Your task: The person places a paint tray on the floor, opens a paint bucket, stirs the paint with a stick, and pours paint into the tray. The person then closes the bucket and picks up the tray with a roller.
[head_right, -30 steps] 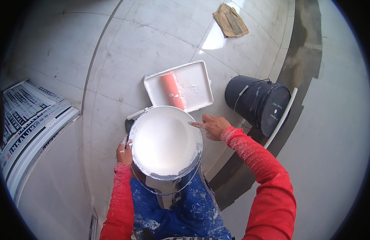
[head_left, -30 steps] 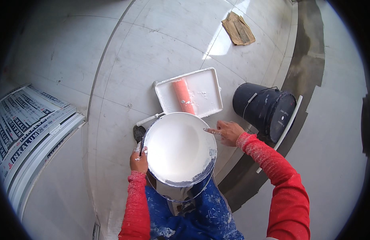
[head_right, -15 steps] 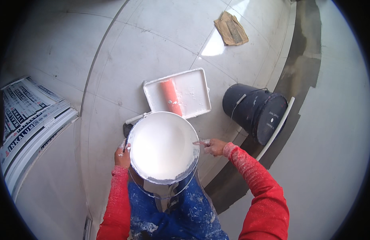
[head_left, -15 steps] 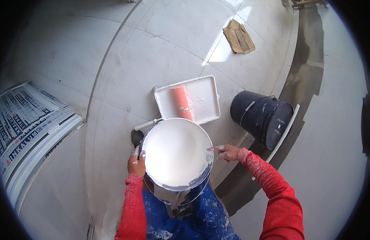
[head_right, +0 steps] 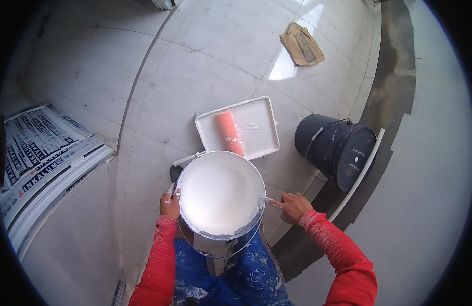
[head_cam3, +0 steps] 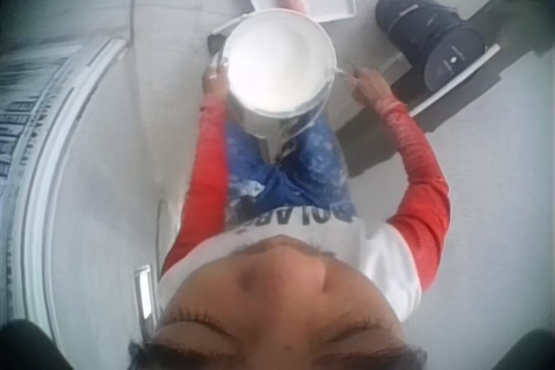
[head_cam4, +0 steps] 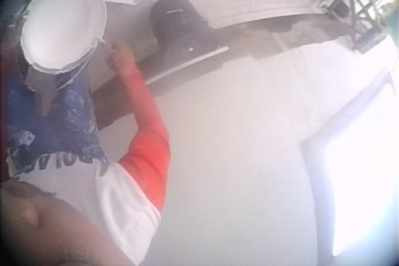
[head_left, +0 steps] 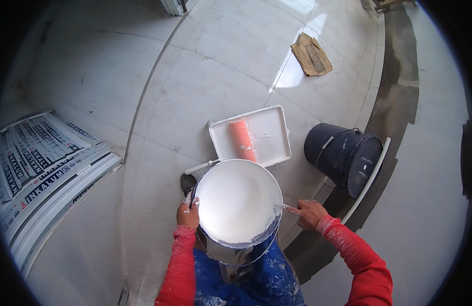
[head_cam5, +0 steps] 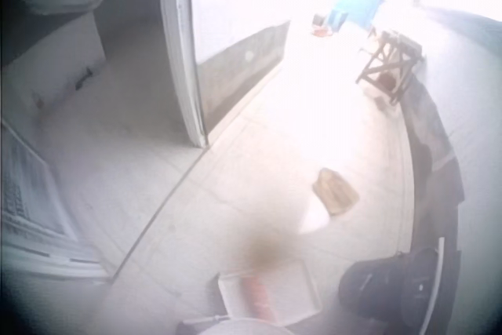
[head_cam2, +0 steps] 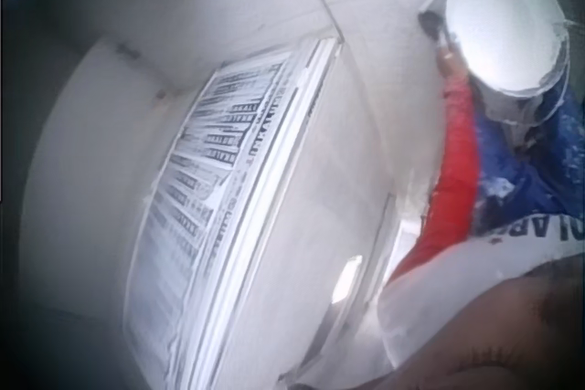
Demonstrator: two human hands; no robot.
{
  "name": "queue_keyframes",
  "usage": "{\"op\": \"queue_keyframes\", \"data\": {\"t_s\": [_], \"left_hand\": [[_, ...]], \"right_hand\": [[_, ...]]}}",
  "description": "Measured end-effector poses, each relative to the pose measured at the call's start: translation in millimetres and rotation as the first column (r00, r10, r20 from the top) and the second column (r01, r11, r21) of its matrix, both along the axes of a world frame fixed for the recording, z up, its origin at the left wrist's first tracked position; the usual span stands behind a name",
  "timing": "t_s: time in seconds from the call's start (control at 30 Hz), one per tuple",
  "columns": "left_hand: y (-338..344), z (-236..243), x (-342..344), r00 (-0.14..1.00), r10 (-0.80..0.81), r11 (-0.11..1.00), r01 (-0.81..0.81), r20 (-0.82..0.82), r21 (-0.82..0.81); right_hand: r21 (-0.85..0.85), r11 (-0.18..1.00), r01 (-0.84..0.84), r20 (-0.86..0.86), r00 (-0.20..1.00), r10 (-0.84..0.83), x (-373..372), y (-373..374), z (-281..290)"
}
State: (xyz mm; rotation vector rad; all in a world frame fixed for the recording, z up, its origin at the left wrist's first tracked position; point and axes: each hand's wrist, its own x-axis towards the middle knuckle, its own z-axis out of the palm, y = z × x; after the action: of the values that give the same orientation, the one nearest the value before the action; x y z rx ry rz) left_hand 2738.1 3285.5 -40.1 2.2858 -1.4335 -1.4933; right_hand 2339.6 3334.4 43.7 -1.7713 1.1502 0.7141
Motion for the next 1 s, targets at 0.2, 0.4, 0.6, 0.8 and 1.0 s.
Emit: {"op": "queue_keyframes", "data": {"t_s": [0.2, 0.4, 0.6, 0.8, 1.0], "left_hand": [[14, -12, 13, 0.999, -0.013, 0.998, 0.014, 0.030, -0.055], [39, -6, 14, 0.998, 0.054, 0.997, -0.055, -0.007, -0.053], [103, -4, 44, 0.998, -0.024, 1.000, 0.025, -0.064, 0.010], [116, -22, 99, 0.983, -0.082, 0.973, 0.114, -0.163, 0.199], [145, -24, 98, 0.964, -0.108, 0.951, 0.172, -0.244, 0.257]], "right_hand": [[0.144, 0.860, 0.490, 0.118, 0.854, -0.506, 27, 43, 3], [0.119, 0.020, 0.993, 0.010, 0.019, -1.000, 65, 117, -4], [0.208, -0.653, 0.728, 0.140, -0.683, -0.717, 170, 160, -40], [0.082, -0.727, 0.682, 0.118, -0.731, -0.672, 225, 186, -40], [0.326, -0.832, 0.449, 0.203, -0.893, -0.402, 224, 254, -50]]}}
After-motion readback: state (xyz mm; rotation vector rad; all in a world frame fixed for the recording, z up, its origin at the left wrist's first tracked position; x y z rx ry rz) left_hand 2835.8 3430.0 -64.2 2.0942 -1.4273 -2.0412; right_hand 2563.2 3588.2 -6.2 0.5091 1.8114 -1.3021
